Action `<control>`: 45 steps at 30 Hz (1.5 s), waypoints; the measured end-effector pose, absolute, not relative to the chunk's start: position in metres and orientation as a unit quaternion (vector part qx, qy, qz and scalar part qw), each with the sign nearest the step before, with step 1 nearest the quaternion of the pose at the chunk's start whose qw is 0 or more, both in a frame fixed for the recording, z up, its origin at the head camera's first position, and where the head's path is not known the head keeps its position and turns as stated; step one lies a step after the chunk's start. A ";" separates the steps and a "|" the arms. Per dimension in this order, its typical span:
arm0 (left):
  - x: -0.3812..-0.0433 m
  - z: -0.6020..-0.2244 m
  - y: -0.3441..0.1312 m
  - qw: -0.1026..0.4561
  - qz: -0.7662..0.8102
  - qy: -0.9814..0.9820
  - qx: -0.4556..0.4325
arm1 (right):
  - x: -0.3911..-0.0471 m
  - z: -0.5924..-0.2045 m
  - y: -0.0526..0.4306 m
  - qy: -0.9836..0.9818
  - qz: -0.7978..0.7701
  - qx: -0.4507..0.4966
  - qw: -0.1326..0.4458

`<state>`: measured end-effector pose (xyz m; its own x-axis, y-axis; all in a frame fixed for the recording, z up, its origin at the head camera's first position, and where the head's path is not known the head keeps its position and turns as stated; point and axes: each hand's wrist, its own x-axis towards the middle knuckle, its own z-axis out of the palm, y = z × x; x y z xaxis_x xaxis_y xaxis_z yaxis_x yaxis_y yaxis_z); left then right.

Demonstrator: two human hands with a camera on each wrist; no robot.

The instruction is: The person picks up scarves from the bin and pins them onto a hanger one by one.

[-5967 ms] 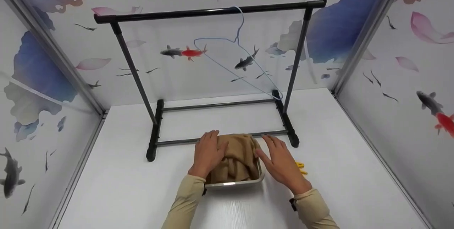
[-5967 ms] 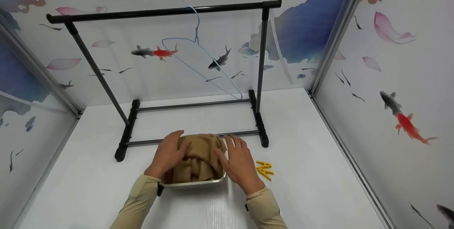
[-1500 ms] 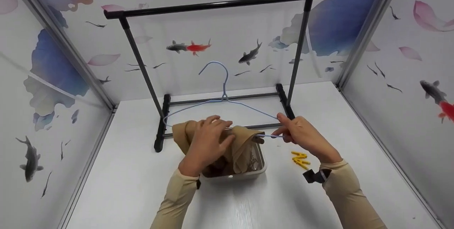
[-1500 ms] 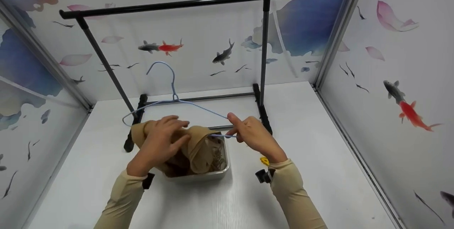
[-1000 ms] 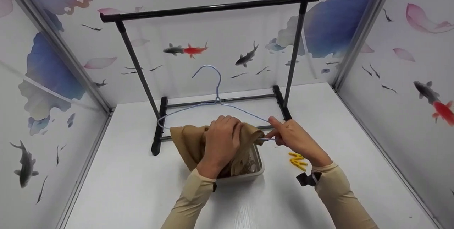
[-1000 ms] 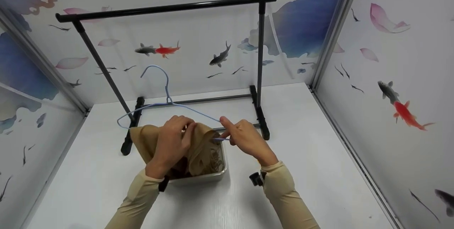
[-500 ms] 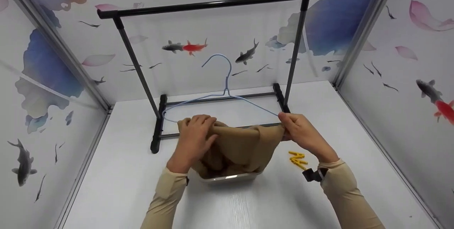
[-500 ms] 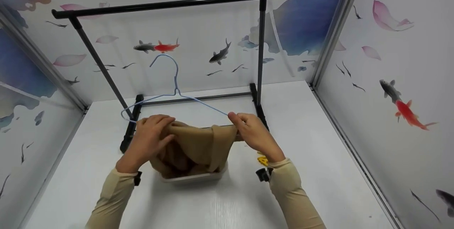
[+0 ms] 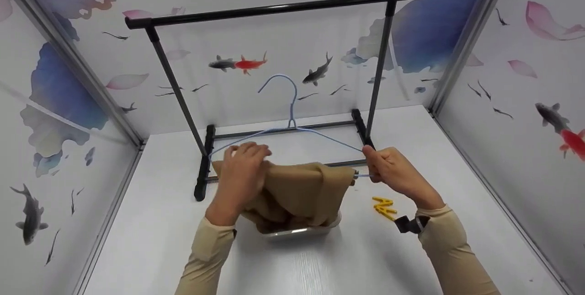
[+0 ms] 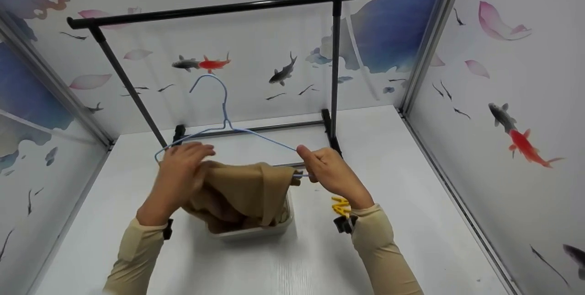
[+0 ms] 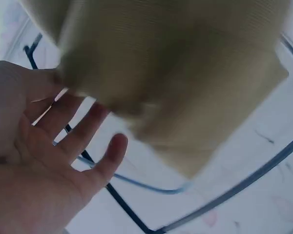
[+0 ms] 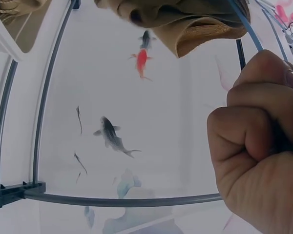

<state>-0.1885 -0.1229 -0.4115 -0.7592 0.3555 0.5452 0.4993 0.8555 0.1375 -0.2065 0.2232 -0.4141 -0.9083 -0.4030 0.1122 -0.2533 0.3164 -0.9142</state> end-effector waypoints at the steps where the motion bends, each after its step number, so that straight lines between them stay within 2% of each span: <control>1: -0.186 -0.413 -0.116 0.248 -0.134 -0.926 -0.250 | -0.206 -0.413 0.223 0.807 -0.550 -0.205 0.068; 4: -0.180 -0.417 -0.096 0.189 -0.154 -0.922 -0.302 | -0.206 -0.412 0.222 0.804 -0.553 -0.207 0.068; 6: -0.178 -0.420 -0.087 0.170 -0.175 -0.920 -0.307 | -0.205 -0.413 0.221 0.805 -0.554 -0.200 0.065; 13: -0.175 -0.414 -0.053 0.240 -0.186 -0.908 -0.290 | -0.204 -0.412 0.202 0.811 -0.535 -0.222 0.076; 17: -0.173 -0.410 -0.036 0.197 -0.146 -0.918 -0.312 | -0.206 -0.413 0.201 0.814 -0.534 -0.222 0.057; 20: -0.172 -0.409 -0.048 0.176 -0.134 -0.927 -0.303 | -0.206 -0.415 0.209 0.810 -0.547 -0.204 0.051; 26: -0.170 -0.411 -0.112 0.253 -0.149 -0.922 -0.253 | -0.206 -0.413 0.223 0.801 -0.565 -0.189 0.051; 31: -0.172 -0.411 -0.153 0.250 -0.180 -0.917 -0.254 | -0.209 -0.410 0.225 0.797 -0.569 -0.193 0.054; 35: -0.178 -0.407 -0.161 0.271 -0.211 -0.904 -0.253 | -0.208 -0.410 0.224 0.802 -0.557 -0.207 0.068; 39: -0.183 -0.403 -0.152 0.293 -0.166 -0.917 -0.213 | -0.206 -0.409 0.221 0.796 -0.558 -0.219 0.088; 42: -0.179 -0.406 -0.132 0.246 -0.159 -0.929 -0.225 | -0.206 -0.409 0.219 0.796 -0.555 -0.222 0.093; 45: -0.172 -0.413 -0.106 0.171 -0.199 -0.926 -0.273 | -0.207 -0.411 0.217 0.796 -0.554 -0.224 0.095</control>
